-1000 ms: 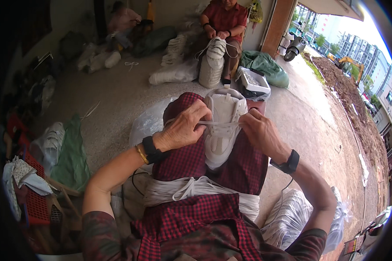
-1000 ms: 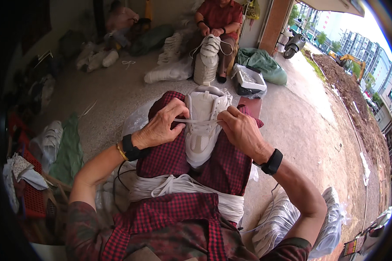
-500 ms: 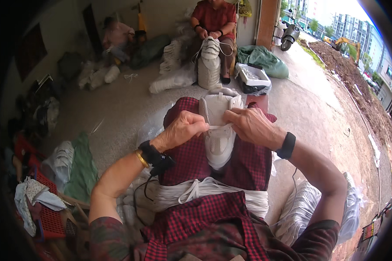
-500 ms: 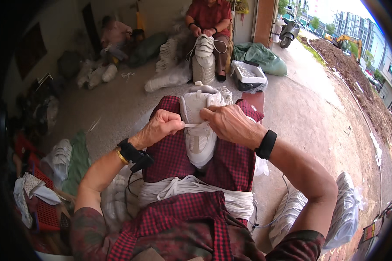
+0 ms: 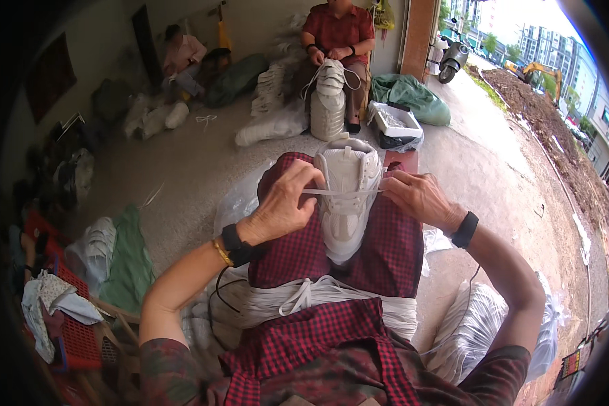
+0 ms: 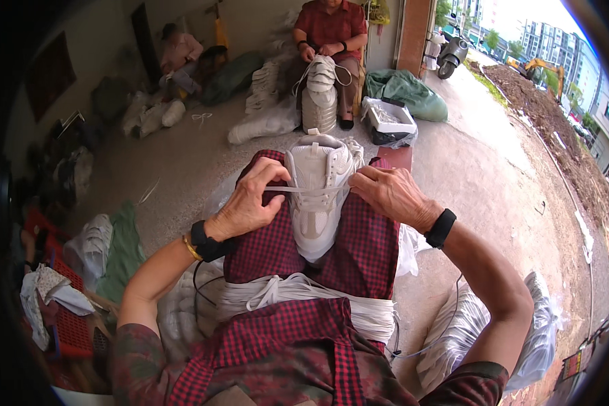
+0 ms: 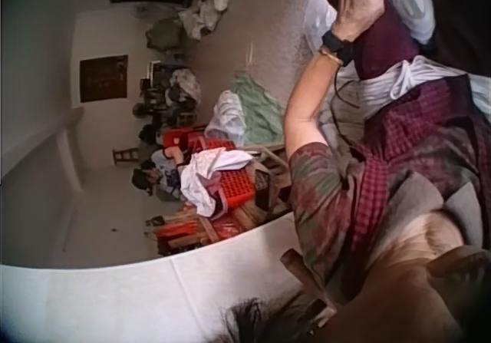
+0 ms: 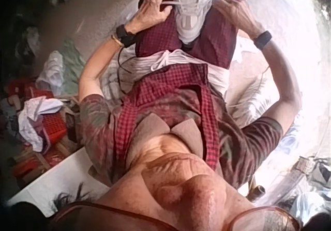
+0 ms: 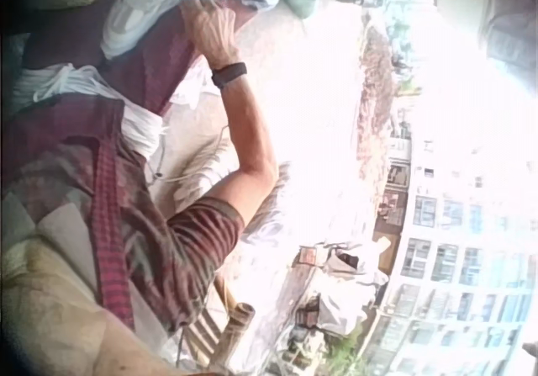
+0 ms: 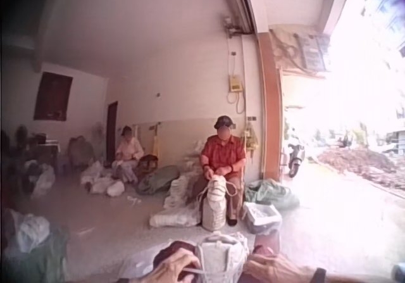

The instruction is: Lacing a white sneaker while holding it between the legs.

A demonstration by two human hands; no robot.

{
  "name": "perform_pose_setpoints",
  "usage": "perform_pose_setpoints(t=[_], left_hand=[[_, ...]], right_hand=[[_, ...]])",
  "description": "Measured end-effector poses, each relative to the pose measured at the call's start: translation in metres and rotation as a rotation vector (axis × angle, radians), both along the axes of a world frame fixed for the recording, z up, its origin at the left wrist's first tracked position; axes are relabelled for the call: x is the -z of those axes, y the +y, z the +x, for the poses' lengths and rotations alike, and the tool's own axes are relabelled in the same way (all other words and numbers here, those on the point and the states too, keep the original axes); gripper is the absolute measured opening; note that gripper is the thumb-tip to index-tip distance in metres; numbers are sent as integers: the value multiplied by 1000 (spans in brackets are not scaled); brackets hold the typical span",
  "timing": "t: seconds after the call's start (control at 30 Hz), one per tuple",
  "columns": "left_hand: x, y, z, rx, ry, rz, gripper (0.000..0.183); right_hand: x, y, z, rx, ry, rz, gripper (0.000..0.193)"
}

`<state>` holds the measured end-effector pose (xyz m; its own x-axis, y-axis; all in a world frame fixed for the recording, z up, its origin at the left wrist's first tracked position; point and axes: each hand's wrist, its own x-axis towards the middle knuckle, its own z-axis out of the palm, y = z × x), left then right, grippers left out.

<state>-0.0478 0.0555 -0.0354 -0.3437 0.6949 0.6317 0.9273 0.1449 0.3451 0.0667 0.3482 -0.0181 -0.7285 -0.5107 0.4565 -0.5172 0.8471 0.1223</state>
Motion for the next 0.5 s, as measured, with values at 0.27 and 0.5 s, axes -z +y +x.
perform_pose_setpoints(t=[0.27,0.5], left_hand=[[9,-29,-47,9,603,-136,18],[-48,-199,-78,-381,742,-291,16]], right_hand=[[-16,30,16,71,5,67,16],[-66,129,103,528,51,99,10]])
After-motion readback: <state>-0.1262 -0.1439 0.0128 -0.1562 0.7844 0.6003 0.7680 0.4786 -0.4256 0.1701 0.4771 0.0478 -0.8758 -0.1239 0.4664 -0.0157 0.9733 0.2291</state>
